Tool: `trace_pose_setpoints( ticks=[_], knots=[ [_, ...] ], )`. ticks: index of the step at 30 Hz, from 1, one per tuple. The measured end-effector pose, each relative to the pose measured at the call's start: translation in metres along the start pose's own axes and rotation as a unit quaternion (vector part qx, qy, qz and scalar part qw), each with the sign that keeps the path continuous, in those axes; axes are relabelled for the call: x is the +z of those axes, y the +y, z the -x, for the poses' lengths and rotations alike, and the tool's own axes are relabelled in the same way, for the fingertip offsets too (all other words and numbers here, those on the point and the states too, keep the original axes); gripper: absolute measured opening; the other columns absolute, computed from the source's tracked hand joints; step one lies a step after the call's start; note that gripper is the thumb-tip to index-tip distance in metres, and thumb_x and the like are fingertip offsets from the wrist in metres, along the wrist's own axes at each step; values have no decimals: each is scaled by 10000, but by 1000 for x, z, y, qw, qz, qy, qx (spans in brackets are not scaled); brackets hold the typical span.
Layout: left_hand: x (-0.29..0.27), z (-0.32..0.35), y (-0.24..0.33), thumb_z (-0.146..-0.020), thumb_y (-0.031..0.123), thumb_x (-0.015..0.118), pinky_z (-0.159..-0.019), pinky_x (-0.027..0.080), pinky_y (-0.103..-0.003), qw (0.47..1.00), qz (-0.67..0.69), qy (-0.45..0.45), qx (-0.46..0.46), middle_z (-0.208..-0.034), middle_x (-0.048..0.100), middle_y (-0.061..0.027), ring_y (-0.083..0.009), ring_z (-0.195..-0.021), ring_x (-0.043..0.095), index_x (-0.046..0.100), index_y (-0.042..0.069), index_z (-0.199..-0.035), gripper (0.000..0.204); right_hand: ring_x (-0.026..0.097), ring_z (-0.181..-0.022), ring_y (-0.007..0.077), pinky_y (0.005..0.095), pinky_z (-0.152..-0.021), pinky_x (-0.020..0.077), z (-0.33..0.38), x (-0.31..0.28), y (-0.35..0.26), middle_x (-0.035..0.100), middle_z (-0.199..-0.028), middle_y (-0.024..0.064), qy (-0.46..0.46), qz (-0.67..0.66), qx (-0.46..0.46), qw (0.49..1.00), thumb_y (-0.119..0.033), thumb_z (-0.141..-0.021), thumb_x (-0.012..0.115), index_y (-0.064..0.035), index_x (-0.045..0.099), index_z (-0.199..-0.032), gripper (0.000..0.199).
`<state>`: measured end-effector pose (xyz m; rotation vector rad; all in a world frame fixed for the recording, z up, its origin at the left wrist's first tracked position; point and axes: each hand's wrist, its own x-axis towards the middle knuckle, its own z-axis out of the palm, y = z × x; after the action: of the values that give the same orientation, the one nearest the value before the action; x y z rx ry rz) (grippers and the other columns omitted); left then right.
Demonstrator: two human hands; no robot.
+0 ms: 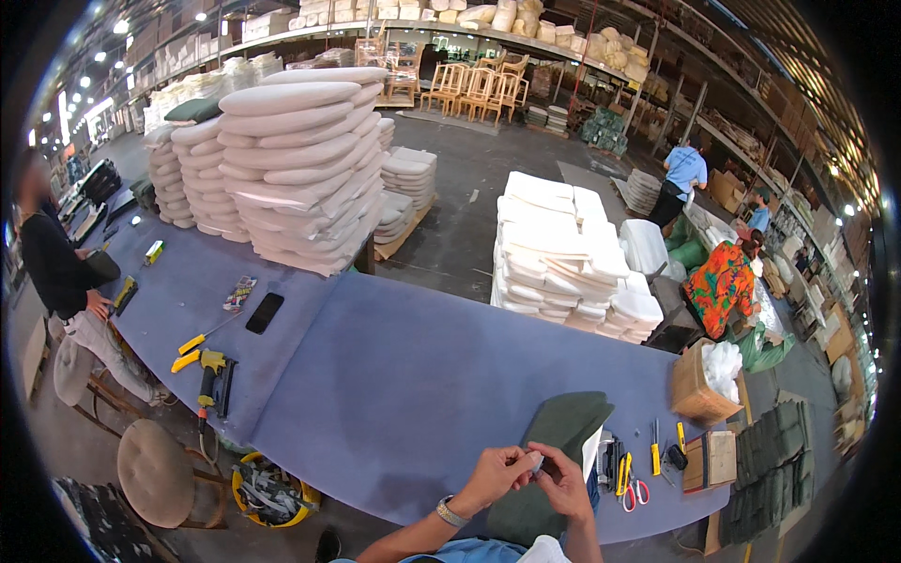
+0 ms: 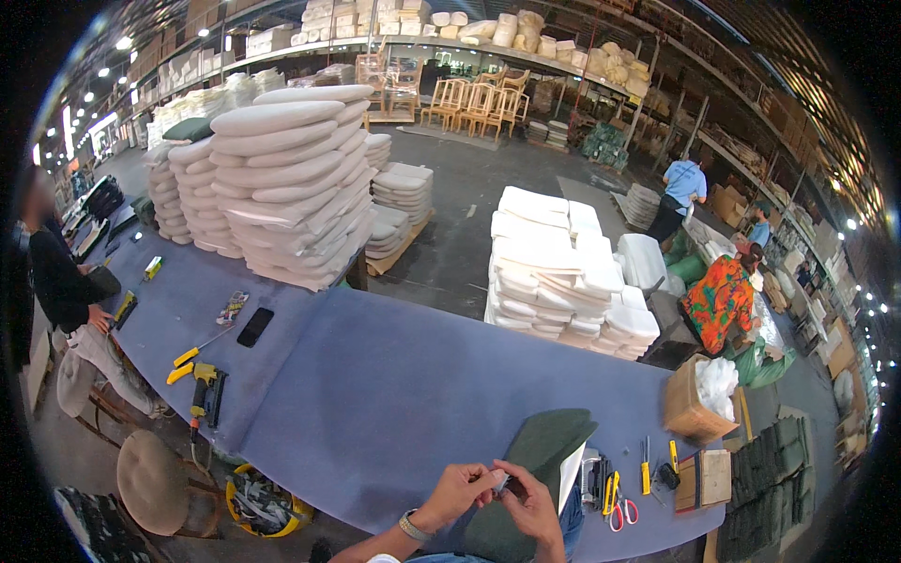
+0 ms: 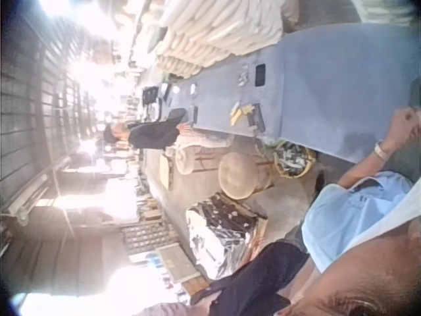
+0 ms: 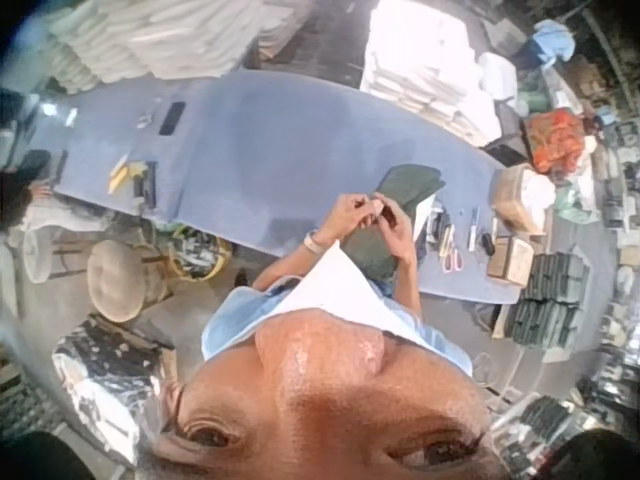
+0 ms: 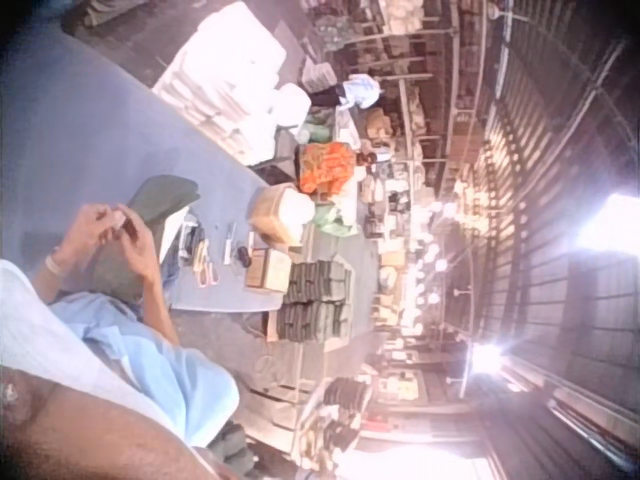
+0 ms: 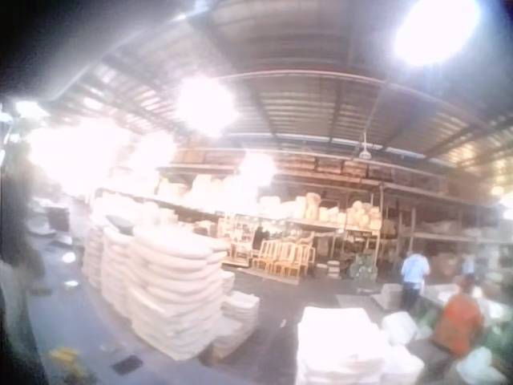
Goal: The person assembles cushion covers by folding fabric, inserting foam inserts, and securing edges with a staple gun. They then trim excess fabric with scissors and place the finished cushions on a nearby stack.
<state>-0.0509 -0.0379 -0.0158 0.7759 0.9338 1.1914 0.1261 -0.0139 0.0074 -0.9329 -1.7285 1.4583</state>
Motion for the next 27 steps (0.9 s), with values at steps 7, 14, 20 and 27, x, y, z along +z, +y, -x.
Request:
trace_pose_setpoints(
  ticks=[7,14,20,27],
  knots=[
    [-13,14,20,-966,333,741,-553,434,-225,1000,1,5,-8,-652,625,-3,-67,-590,556,721,34,-793,346,630,-1003,134,245,-810,508,-7,25,-8,669,-1160,68,6,61,-1,998,159,-847,515,-49,596,-1387,584],
    [-14,22,22,-931,317,783,-598,453,-233,998,-48,-33,-16,-718,652,1,-70,-666,568,784,46,-880,276,618,-797,108,249,-685,493,-14,27,9,665,-991,64,25,68,-80,994,-202,-1044,587,1,630,-1272,308],
    [-10,24,18,-913,268,797,-763,499,-265,959,-179,34,216,-966,717,-41,-104,-962,603,815,80,-987,202,607,-737,115,266,-620,490,-9,33,5,644,-922,46,23,-73,7,997,-361,-1062,557,2,619,-1146,377],
    [-6,17,24,-932,173,756,-894,523,-323,960,-161,33,226,-1123,759,-96,-167,-1013,666,809,65,-1011,144,571,-702,91,272,-580,451,2,35,39,628,-822,8,-10,-76,44,996,-303,-1098,516,-16,620,-964,334]
  ],
)
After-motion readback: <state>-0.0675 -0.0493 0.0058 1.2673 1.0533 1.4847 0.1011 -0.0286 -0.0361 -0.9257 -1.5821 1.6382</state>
